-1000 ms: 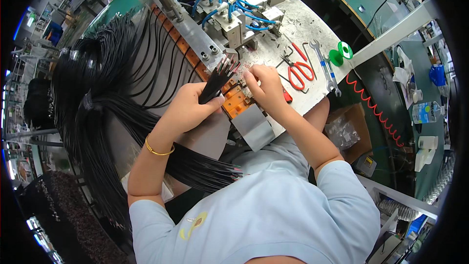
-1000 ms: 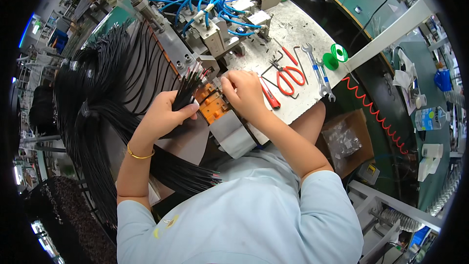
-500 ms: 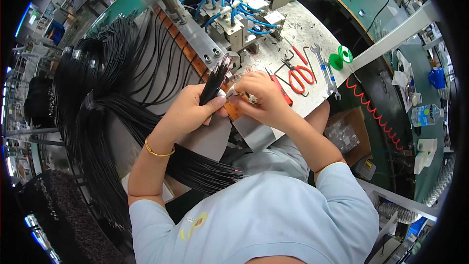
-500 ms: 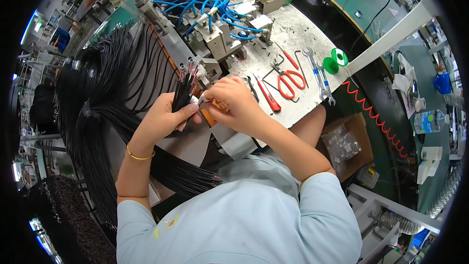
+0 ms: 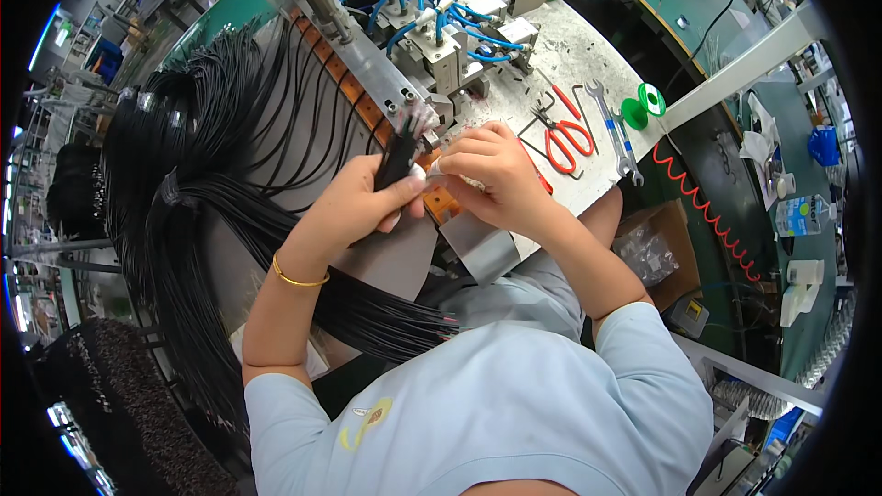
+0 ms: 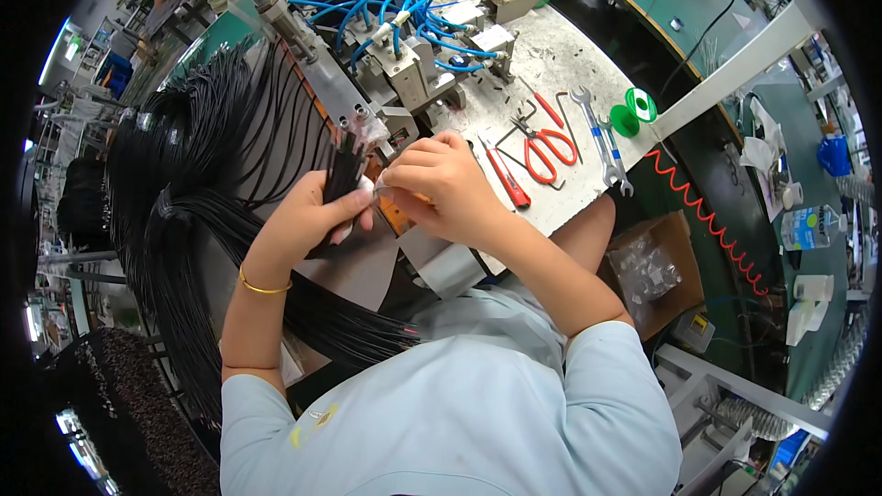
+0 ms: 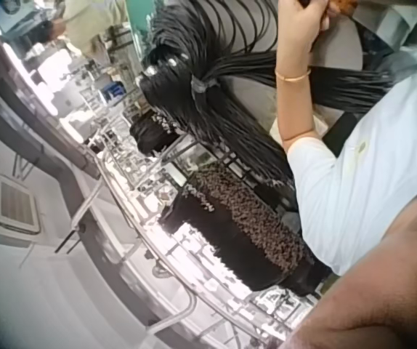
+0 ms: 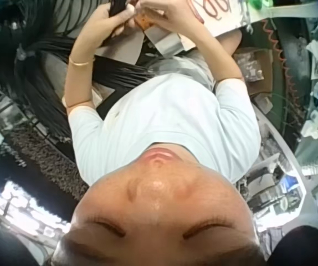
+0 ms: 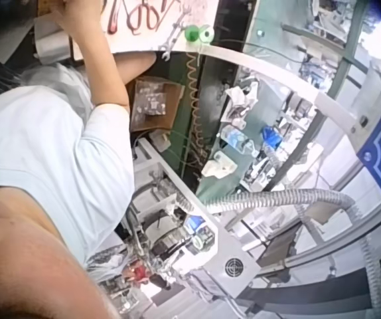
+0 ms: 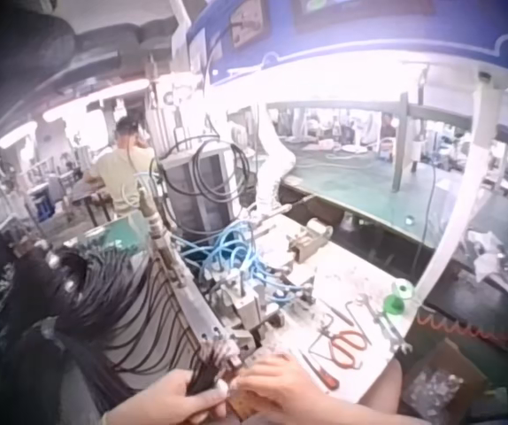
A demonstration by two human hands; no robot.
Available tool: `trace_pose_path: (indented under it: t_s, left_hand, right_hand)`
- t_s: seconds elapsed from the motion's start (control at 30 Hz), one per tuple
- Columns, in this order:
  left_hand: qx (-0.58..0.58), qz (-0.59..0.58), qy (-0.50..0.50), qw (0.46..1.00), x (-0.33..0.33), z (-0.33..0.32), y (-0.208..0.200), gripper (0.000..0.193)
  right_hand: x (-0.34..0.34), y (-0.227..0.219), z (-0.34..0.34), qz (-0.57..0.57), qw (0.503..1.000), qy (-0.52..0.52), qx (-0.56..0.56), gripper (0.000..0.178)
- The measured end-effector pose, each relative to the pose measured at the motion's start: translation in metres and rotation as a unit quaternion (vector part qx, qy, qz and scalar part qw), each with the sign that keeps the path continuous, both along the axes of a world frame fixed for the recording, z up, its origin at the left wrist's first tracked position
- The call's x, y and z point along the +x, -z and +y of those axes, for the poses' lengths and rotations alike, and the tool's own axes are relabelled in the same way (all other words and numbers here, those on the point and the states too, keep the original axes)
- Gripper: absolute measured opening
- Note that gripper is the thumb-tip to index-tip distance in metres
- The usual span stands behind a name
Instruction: The person fits small plastic connectors onto the ends of wires from a bundle one by one by hand at a workstation fixture.
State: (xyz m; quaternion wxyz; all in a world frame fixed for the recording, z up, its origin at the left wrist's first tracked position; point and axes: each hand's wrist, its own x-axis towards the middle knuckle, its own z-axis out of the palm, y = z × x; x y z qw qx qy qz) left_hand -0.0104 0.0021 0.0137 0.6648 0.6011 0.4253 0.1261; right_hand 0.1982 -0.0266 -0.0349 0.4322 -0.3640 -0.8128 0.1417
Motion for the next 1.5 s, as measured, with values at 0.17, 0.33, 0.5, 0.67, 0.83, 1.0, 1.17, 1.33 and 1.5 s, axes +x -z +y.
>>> trace_pose_path:
  t_s: [0.17, 0.33, 0.5, 0.67, 0.83, 1.0, 1.17, 1.33, 1.5]
  left_hand:
    - [0.02, -0.033, -0.041, 0.998, 0.006, -0.005, -0.002, 0.018]
    - [0.026, 0.03, -0.029, 0.999, 0.006, -0.003, -0.006, 0.02]
    - [0.142, -0.002, -0.012, 0.99, -0.006, 0.011, 0.012, 0.02]
    - [0.253, 0.106, -0.024, 0.961, -0.002, 0.006, 0.007, 0.018]
    - [0.178, 0.127, -0.029, 0.975, 0.004, 0.004, 0.018, 0.017]
    - [0.265, 0.149, -0.023, 0.952, 0.009, -0.005, 0.013, 0.018]
    - [0.421, 0.266, 0.015, 0.867, 0.008, -0.005, 0.025, 0.021]
    - [0.599, 0.204, -0.011, 0.774, 0.01, -0.001, 0.035, 0.021]
    - [0.03, 0.039, -0.05, 0.998, 0.008, -0.002, -0.001, 0.021]
  right_hand:
    - [-0.001, 0.017, 0.002, 0.072, 0.994, 0.047, -0.073, 0.007]
    - [-0.007, 0.01, -0.003, 0.114, 0.981, -0.002, -0.159, 0.014]
    - [0.004, 0.037, 0.002, 0.136, 0.963, 0.072, -0.222, 0.023]
    - [0.005, 0.058, 0.014, 0.106, 0.962, 0.099, -0.23, 0.027]
    - [0.008, 0.077, 0.018, 0.177, 0.934, 0.046, -0.306, 0.026]
    - [0.005, 0.065, 0.013, 0.182, 0.959, 0.068, -0.206, 0.026]
    - [0.004, 0.059, 0.018, 0.136, 0.968, 0.077, -0.198, 0.024]
    - [0.006, 0.068, 0.015, 0.158, 0.943, 0.093, -0.277, 0.02]
    - [0.002, 0.047, 0.006, 0.115, 0.972, 0.181, -0.097, 0.014]
